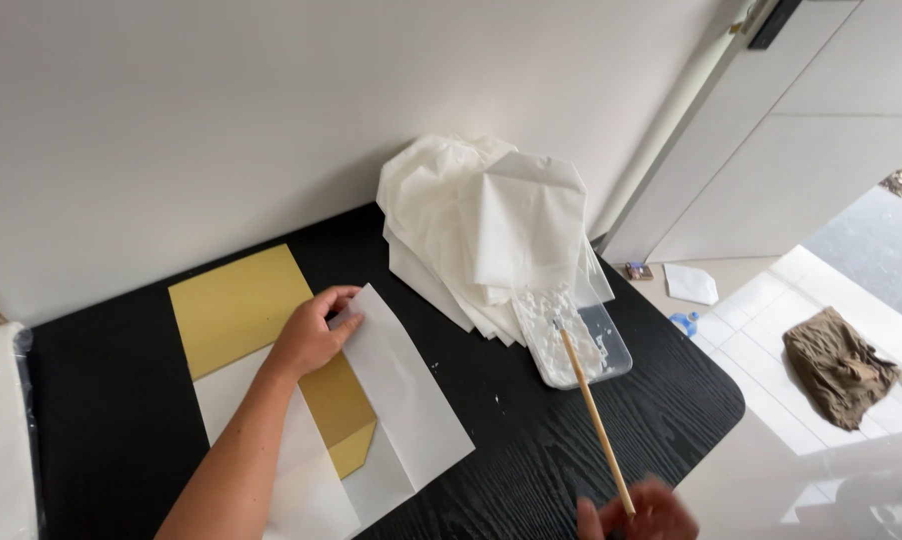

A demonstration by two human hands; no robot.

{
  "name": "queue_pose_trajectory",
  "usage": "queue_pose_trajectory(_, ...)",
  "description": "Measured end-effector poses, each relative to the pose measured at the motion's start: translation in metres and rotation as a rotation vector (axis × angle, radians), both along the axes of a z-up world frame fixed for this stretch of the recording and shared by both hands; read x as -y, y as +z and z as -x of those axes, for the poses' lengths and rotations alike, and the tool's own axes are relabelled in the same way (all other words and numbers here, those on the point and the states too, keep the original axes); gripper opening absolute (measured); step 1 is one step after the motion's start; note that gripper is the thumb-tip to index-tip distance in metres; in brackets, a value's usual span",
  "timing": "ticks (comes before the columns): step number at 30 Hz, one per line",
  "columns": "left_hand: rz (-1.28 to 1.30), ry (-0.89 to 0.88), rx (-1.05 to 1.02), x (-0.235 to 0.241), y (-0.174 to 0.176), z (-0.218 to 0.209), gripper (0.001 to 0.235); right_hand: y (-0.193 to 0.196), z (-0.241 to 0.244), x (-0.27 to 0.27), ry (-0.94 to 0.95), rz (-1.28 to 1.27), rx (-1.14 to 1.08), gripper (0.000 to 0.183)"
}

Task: Folding a white sheet around a yellow cardboard template and applying glue to the side seam using a brush.

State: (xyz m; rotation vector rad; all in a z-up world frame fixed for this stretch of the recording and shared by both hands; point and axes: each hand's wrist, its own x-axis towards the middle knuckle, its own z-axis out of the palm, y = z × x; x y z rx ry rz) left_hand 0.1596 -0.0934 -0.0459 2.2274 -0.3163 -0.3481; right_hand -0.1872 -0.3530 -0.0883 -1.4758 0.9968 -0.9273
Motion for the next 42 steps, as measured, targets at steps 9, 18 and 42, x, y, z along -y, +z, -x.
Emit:
queue_pose_trajectory(9, 0.098, 0.038, 0.1, 0.002, 0.006, 0.003, 0.035, 0.062, -0.044, 0.041, 0.342, 0.833, 0.013, 0.017)
queue_pose_trajectory(18, 0.061, 0.05, 0.066, 0.002, 0.009, 0.005, 0.034, 0.093, -0.02, 0.049, 0.274, 0.689, -0.002, 0.022)
queue_pose_trajectory(42, 0.081, 0.02, 0.071, -0.003, 0.005, 0.004, 0.032, 0.086, 0.06, 0.166, 0.71, 0.517, 0.278, 0.023)
